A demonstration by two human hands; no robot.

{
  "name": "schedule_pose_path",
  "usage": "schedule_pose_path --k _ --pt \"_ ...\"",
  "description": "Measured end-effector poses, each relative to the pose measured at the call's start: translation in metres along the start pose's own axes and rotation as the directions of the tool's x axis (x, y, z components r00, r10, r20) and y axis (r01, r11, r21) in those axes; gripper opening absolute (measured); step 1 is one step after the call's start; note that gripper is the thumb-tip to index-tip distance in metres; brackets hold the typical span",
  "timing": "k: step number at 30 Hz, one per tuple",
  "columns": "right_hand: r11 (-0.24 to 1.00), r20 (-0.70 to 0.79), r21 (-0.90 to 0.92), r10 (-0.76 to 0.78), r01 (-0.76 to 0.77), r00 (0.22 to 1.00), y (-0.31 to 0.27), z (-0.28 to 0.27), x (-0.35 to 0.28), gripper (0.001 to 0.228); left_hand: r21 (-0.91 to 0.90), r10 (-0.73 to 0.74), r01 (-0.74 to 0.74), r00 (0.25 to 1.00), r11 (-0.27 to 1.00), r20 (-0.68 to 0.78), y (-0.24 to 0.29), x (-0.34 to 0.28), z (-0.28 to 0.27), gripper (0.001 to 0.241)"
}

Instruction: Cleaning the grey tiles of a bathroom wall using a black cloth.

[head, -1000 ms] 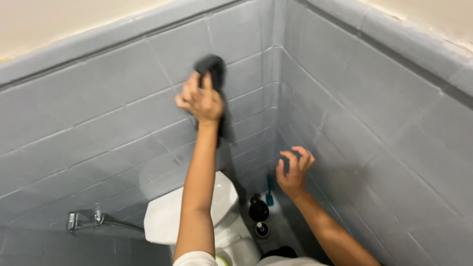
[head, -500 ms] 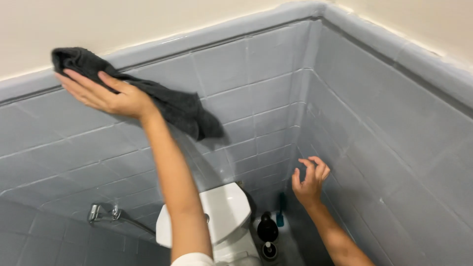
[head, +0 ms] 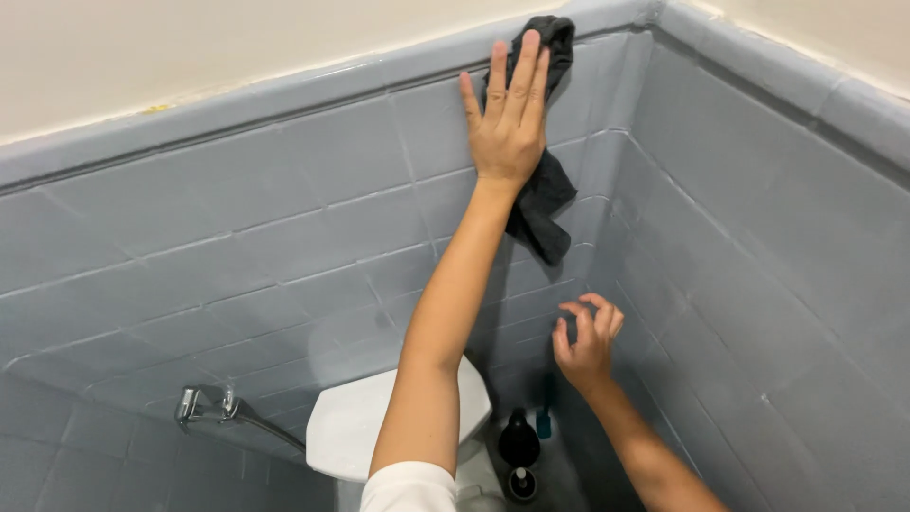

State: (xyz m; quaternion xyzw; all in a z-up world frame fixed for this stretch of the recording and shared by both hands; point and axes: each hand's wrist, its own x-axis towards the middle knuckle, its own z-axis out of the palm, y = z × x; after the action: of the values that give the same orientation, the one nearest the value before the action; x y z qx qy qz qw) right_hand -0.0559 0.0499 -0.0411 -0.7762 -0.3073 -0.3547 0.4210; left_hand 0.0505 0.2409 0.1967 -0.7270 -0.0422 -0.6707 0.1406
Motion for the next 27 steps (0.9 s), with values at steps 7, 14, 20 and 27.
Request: schedule_pose_path --k 7,14,20,27 --pt "0.995 -0.116 -0.024 -0.101 0.099 0.988 0.021 0.012 0.020 0.026 0.207 -0.123 0.237 0.886 0.949 -0.447 -0.092 -0.036 -0.030 0.030" --pt "0.998 -0.073 -0.056 0.008 -0.012 0.997 0.054 0.011 0.004 0.022 0.310 -0.286 0.519 0.776 0.797 -0.563 -0.165 -0.073 -0.083 0.041" --pt "0.999 -0.027 -0.049 -0.019 0.017 0.999 0.056 0.020 -0.005 0.028 0.137 -0.352 0.500 0.754 0.855 -0.556 -0.106 -0.137 -0.035 0.037" --pt "0.968 0.388 -0.176 0.234 -0.177 0.892 0.057 0.037 -0.027 0.047 -0.013 0.032 -0.036 0.969 0.999 -0.245 -0.065 -0.186 -0.033 0.011"
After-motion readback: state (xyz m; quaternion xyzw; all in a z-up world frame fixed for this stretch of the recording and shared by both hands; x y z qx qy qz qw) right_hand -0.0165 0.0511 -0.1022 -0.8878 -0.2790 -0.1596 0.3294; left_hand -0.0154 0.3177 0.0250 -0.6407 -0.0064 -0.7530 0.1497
